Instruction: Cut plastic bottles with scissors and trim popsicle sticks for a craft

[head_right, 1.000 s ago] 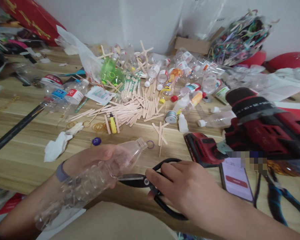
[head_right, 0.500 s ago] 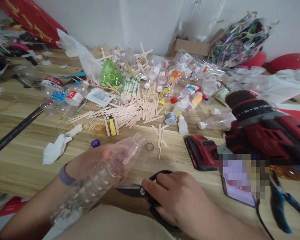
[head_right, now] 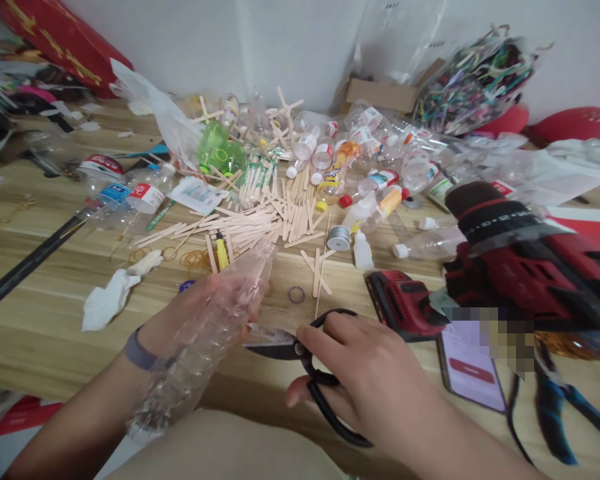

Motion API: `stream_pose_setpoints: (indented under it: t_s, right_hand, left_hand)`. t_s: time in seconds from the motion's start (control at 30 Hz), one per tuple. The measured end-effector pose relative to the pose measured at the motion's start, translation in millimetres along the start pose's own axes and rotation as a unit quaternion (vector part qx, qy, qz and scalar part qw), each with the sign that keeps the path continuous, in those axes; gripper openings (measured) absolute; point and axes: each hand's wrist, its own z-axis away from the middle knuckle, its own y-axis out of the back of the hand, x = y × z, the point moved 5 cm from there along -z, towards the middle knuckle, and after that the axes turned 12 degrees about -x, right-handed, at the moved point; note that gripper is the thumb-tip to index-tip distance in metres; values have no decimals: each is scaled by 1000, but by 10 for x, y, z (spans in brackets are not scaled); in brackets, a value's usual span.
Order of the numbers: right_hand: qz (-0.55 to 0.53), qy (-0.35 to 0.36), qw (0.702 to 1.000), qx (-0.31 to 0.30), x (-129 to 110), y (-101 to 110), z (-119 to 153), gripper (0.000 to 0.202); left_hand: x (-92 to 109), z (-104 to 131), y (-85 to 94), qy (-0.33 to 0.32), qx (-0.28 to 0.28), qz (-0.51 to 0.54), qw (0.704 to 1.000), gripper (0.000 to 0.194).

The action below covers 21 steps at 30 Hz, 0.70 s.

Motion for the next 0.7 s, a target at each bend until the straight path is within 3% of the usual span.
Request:
stream_pose_setpoints:
  t_s: [0.1,0.23,0.5,0.7]
  right_hand:
    - [25,-13,1000,-2,7,-12,-3,53]
    - [38,-19,999,-9,11,-9,-29,56]
    - [83,-25,996,-29,-20,64,-106,64]
    - [118,-18,993,-9,-38,163,-155,67]
  left_hand:
    - [-4,-3,8,-9,15,2,1000,43]
    - [-2,-2,-14,-17,32,11,999,52]
    - [51,21,-91,-24,76,-18,997,40]
    - [67,20,-87,-48,92,-36,994,42]
